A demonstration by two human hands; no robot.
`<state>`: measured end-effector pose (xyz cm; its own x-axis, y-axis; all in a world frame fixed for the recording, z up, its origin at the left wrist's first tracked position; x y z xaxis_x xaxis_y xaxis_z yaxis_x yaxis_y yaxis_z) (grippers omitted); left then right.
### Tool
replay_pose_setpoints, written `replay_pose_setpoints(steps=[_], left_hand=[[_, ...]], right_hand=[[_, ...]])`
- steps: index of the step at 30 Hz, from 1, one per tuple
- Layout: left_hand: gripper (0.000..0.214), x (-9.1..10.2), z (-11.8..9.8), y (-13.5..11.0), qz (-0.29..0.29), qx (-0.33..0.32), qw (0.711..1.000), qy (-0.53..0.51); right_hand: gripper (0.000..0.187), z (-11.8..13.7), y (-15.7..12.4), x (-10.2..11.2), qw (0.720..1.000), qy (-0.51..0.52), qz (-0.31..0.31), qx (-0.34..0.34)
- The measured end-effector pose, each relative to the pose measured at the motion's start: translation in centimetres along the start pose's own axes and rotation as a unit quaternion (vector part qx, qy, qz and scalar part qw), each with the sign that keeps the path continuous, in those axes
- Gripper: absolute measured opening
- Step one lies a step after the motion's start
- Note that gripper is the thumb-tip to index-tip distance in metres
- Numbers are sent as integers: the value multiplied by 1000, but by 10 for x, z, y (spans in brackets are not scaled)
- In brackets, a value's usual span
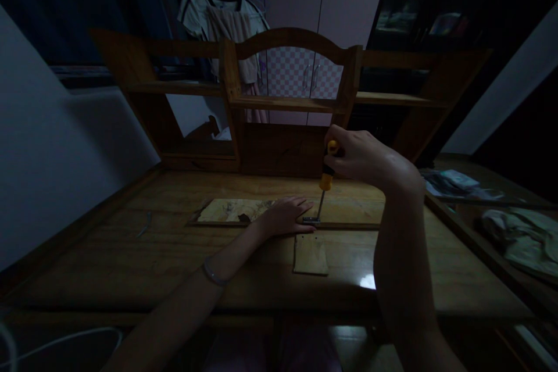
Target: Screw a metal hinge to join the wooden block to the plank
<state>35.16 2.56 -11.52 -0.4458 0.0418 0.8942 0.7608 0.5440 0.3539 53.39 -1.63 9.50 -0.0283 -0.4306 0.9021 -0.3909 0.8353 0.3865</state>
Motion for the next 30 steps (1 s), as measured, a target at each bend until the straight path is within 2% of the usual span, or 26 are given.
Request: replay_pose_setpoints(steps=[6,10,13,18,23,26,30], left_hand=[[70,0,-1,0,2,-3,1000,11],[72,-1,0,0,2,-4,1000,7],[71,0,0,1,-1,-6,1000,4],[70,2,-2,1,2,-7,1000,-9],[70,4,-3,0,-2,-2,1000,-11],[68,4,-3,1,-2,-4,1000,-5],[72,2,-2,1,-1,1,1000,-9]], right_hand=[[41,1,2,-1,999,-38,27,-18],[29,3,0,-1,1000,8,11,7],[25,3,1,-2,1000,-8,5,2],[37,2,2,-2,999,-41,35,-10],[28,2,1,-3,999,10,14,28],[29,2,1,-4,1000,-24,11,0],[37,2,1,0,998,-39,46,-11]])
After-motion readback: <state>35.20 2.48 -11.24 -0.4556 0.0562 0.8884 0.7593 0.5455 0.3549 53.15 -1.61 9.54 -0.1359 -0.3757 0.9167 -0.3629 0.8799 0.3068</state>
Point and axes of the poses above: each hand's wrist, its own y-axis towards the middle knuckle, its own x-axis out of the back of the hand, z = x × y, the point moved 1 cm from there along y, towards the middle knuckle, and after that the axes turned 15 degrees about -y, right-handed, at the moved point
